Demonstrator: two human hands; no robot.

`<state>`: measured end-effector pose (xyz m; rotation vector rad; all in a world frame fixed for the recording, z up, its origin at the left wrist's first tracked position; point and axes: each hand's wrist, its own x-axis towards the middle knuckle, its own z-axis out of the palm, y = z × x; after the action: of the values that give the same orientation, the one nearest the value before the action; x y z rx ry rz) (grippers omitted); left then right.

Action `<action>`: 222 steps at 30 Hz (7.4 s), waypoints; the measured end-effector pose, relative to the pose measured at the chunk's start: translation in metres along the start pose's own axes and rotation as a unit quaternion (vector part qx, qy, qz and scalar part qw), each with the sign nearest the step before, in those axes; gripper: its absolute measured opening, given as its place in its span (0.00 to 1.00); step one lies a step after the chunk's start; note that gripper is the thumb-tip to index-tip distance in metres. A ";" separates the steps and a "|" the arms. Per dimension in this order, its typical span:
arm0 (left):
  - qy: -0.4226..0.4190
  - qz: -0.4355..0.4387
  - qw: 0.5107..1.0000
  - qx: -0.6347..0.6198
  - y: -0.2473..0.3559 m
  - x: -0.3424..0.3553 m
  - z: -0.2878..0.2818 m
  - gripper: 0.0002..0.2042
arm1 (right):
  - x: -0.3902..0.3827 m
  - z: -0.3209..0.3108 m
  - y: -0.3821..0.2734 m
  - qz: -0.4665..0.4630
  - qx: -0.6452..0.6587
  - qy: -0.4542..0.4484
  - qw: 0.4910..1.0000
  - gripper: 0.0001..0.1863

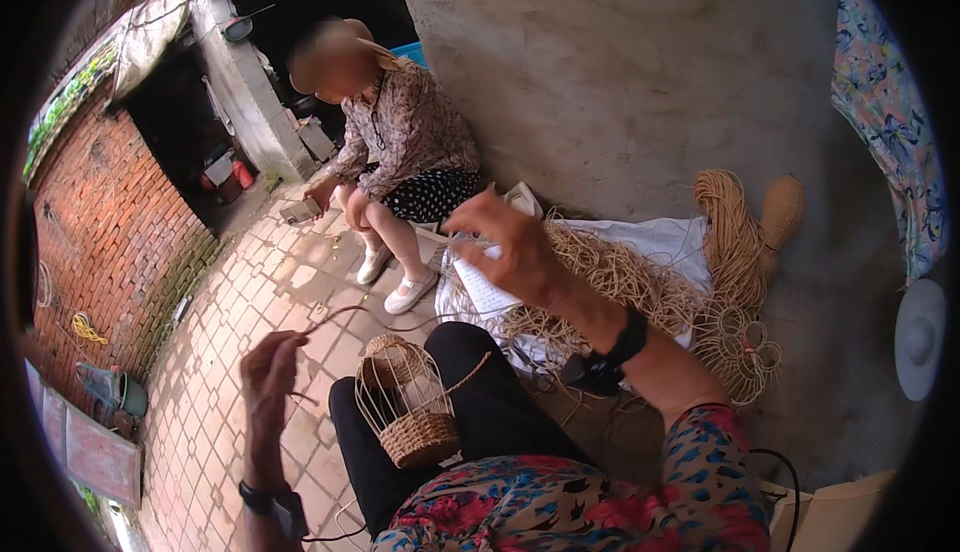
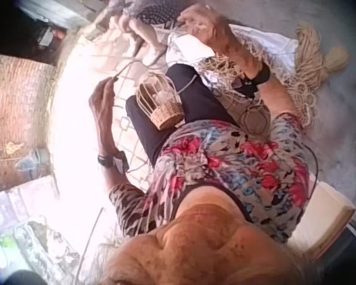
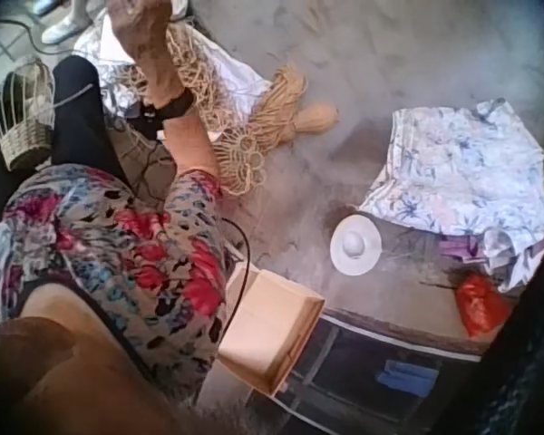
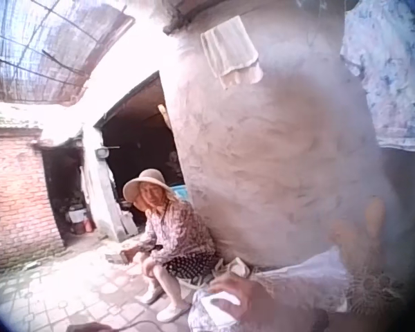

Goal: The recorder is weaving a small basket using straw or thin rope material.

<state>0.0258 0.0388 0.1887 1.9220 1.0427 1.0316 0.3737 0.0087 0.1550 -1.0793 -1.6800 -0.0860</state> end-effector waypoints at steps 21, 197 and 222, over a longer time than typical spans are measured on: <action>-0.216 -0.043 0.968 0.120 -0.076 -0.088 0.051 0.13 | -0.113 0.000 0.005 0.218 0.142 -0.370 0.892 0.10; 0.067 -0.154 0.982 -0.089 -0.163 -0.088 0.046 0.11 | -0.128 0.192 0.007 0.072 -0.102 -0.150 0.981 0.02; 0.055 -0.151 0.985 -0.069 -0.159 -0.082 0.085 0.05 | -0.128 0.182 0.003 0.066 -0.176 -0.131 0.973 0.01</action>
<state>0.0207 0.0169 -0.0075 1.5530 1.2453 1.0144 0.2427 0.0322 -0.0238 -1.5202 -1.8663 -0.1675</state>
